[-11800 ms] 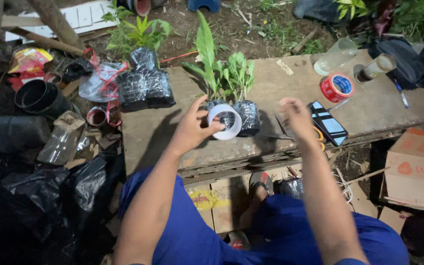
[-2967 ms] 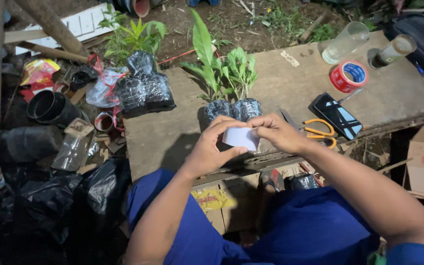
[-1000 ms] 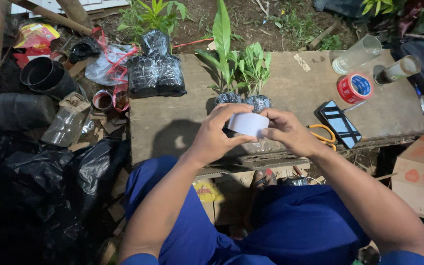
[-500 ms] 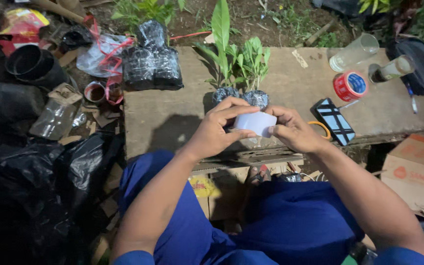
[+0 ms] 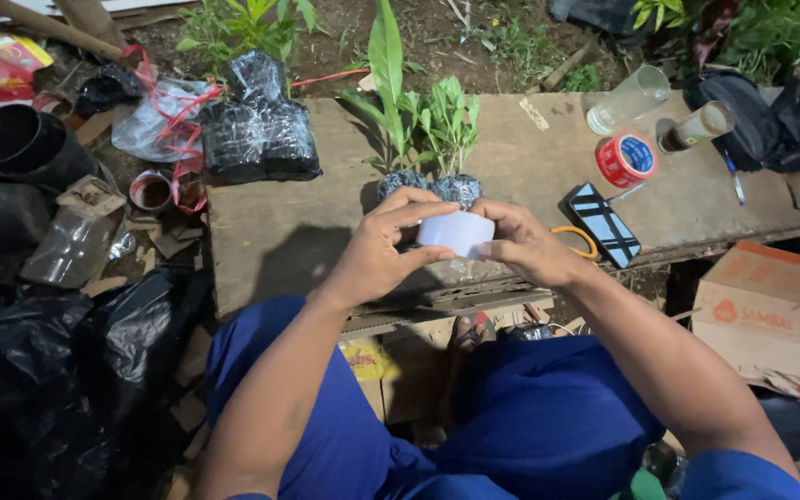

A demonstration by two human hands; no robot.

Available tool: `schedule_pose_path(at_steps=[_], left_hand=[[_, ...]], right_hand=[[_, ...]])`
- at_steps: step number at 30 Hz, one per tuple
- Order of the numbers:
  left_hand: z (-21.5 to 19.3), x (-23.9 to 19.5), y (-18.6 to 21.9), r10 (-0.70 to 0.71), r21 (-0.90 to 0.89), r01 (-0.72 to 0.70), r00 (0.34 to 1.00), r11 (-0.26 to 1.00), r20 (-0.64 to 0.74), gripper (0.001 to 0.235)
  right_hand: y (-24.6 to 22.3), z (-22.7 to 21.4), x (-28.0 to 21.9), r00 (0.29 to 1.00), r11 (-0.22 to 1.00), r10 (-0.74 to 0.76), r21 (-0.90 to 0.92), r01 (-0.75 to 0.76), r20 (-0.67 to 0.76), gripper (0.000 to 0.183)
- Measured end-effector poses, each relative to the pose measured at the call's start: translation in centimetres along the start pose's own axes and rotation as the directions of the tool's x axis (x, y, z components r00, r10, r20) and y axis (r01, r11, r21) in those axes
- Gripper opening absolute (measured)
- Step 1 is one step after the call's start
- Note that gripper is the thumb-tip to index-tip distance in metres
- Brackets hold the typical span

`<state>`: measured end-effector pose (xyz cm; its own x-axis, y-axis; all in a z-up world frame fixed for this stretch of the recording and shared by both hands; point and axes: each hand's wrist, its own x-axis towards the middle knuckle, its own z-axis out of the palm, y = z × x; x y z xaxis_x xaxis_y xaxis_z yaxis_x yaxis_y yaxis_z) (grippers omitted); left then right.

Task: The person wraps the base of several small potted plants with clear plastic wrap and secures it with white tape. They handle each plant individually, rotate it to apply the wrap, and then place the finished units on a wooden workbench.

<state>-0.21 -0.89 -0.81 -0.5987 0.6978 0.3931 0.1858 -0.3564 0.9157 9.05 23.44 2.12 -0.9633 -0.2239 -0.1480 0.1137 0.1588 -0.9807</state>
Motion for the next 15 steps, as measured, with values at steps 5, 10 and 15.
schedule_pose_path(at_steps=[5,10,15], left_hand=[[-0.7,0.4,-1.2,0.085,0.059,-0.087,0.996,0.994,0.035,0.048],[-1.2,0.4,-1.4,-0.014,0.013,0.014,1.0,1.0,0.014,0.049],[-0.7,0.3,-1.7,0.019,-0.014,-0.019,0.999,1.0,0.037,0.049]], right_hand=[[0.0,0.3,0.2,0.999,0.989,-0.03,-0.142,0.028,-0.016,0.017],[-0.5,0.8,0.7,1.0,0.999,-0.03,-0.017,0.03,-0.002,0.023],[-0.2,0.9,0.0,0.999,0.998,0.031,-0.045,-0.031,-0.015,0.02]])
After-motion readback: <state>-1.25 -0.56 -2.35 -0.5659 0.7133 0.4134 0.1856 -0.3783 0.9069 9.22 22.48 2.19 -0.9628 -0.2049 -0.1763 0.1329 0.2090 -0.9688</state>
